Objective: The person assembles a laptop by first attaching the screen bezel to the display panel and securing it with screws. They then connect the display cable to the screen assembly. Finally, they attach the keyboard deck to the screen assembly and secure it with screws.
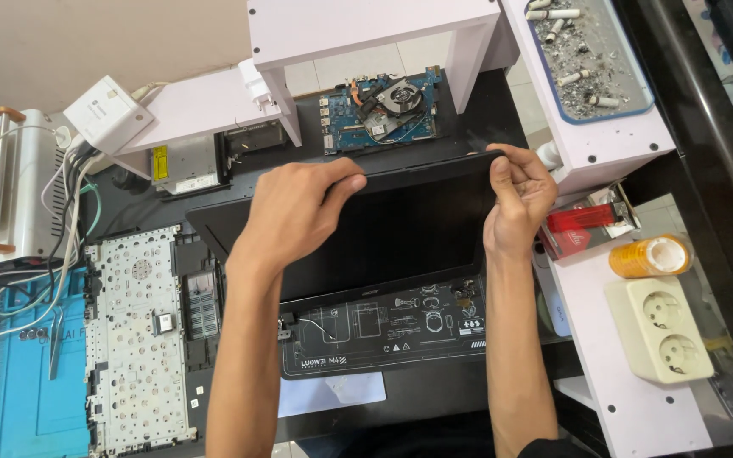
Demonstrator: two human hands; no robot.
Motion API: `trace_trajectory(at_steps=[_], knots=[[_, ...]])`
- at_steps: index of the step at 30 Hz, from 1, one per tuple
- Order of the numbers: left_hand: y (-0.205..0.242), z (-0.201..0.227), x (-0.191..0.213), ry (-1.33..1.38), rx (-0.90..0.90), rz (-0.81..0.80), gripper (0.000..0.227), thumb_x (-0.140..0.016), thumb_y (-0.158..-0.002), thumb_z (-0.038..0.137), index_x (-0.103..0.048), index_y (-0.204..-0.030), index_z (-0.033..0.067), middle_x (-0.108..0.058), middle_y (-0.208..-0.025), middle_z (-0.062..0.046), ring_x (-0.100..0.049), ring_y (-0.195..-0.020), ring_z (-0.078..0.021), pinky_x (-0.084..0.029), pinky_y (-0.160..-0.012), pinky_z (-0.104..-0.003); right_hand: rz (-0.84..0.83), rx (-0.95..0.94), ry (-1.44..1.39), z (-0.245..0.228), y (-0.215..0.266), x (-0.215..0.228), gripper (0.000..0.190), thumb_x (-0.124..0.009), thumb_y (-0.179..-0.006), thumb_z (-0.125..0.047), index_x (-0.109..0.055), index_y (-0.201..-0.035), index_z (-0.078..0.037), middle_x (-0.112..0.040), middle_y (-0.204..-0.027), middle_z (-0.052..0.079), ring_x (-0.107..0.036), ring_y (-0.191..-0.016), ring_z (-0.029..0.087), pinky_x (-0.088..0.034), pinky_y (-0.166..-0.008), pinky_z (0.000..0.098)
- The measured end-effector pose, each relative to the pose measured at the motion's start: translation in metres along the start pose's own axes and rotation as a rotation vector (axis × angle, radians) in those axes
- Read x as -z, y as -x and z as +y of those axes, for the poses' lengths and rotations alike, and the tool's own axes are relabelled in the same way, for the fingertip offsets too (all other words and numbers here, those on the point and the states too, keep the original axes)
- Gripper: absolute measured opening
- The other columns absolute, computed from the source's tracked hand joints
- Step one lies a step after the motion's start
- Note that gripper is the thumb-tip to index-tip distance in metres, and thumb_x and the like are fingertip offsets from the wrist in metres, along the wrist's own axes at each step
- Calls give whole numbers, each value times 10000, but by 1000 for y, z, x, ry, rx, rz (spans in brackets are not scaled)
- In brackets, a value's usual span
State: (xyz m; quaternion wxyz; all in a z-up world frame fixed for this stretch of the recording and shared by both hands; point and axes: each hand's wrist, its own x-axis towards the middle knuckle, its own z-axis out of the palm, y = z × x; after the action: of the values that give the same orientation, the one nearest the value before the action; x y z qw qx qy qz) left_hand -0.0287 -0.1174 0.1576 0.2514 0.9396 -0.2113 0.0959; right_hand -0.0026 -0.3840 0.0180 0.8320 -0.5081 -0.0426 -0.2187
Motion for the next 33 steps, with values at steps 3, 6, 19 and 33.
trace_trajectory(at_steps=[3,6,19,33], knots=[[-1,1,-3,15,14,20,184,-644,-983,275,-739,-941,123,-684,-724,-139,-648,-702,-393,-469,-603,-501,1,8,-8,0,0,0,175,-747,-1000,-62,-692,-1130,42,-754,-1034,96,-705,-929,95,-518,-860,174],[-1,5,-2,4,31,3,182,-627,-986,285,-719,-955,131,-699,-743,-123,-658,-711,-379,-478,-610,-493,7,15,-11,4,0,4,177,-750,-1007,-55,-693,-1142,44,-755,-1062,94,-666,-902,69,-503,-841,167],[-24,33,-21,-38,-56,-37,263,-575,-1024,333,-637,-905,107,-692,-700,-109,-665,-689,-372,-475,-578,-499,14,10,-9,5,1,7,178,-747,-1016,-41,-698,-1157,54,-750,-1046,101,-676,-914,84,-490,-847,172],[-37,45,-34,-16,-66,-57,248,-543,-1041,292,-619,-913,94,-702,-718,-110,-675,-679,-367,-483,-566,-495,26,10,-8,2,-1,4,165,-737,-993,-45,-692,-1129,37,-761,-1071,97,-688,-917,78,-483,-815,163]])
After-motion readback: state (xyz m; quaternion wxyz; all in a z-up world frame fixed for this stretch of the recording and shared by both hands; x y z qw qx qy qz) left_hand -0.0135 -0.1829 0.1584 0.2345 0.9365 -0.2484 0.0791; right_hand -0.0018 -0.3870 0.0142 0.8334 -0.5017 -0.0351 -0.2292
